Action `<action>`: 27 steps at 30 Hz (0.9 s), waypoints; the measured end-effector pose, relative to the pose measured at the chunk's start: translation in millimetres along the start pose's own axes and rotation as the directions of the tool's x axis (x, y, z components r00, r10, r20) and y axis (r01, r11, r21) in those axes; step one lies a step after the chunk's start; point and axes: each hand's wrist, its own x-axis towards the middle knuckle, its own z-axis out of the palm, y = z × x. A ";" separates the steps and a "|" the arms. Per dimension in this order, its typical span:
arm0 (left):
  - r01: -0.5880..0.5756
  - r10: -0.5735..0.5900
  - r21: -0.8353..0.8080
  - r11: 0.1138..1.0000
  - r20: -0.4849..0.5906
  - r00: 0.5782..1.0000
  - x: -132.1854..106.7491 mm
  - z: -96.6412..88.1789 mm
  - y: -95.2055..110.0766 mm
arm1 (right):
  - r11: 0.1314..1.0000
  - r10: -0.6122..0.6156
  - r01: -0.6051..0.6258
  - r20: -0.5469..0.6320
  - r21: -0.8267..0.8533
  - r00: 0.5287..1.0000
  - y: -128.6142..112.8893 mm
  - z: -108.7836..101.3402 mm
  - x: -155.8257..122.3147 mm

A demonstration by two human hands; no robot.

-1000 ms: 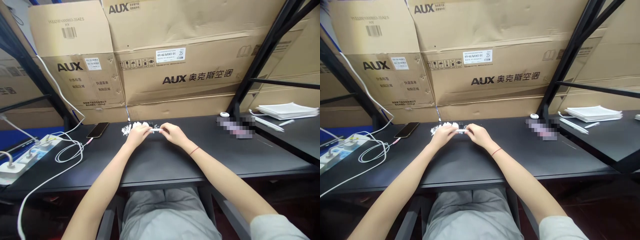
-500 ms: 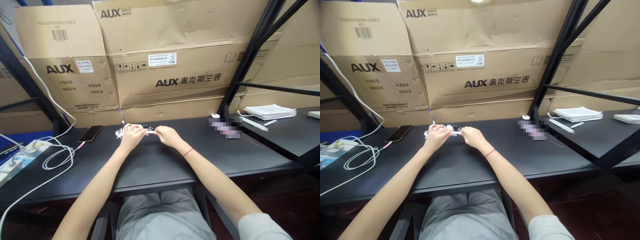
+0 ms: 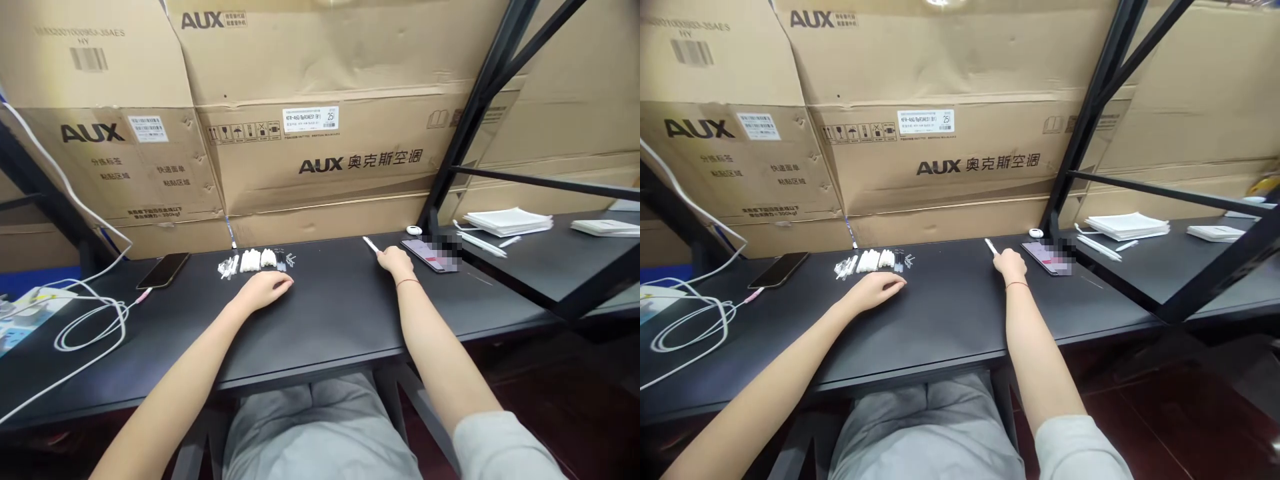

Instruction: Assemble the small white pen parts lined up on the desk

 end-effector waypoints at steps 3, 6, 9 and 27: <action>0.026 -0.025 -0.032 0.999 0.021 0.999 0.4 0.8 0.9 | 1.000 0.021 -0.021 -0.013 0.010 1.000 -1.2 3.1 -0.4; 0.048 -0.047 -0.047 0.998 0.035 0.998 0.0 0.7 0.6 | 0.999 0.034 -0.033 -0.033 0.020 0.999 -2.2 5.3 0.5; 0.049 -0.047 -0.046 0.998 0.033 0.998 -0.3 0.5 -0.1 | 0.998 0.055 -0.053 -0.062 0.028 0.997 -0.4 6.9 3.3; 0.151 -0.143 -0.074 0.986 0.103 0.984 -1.1 -4.8 5.2 | 0.995 0.078 -0.060 -0.226 0.083 0.971 13.8 20.9 21.6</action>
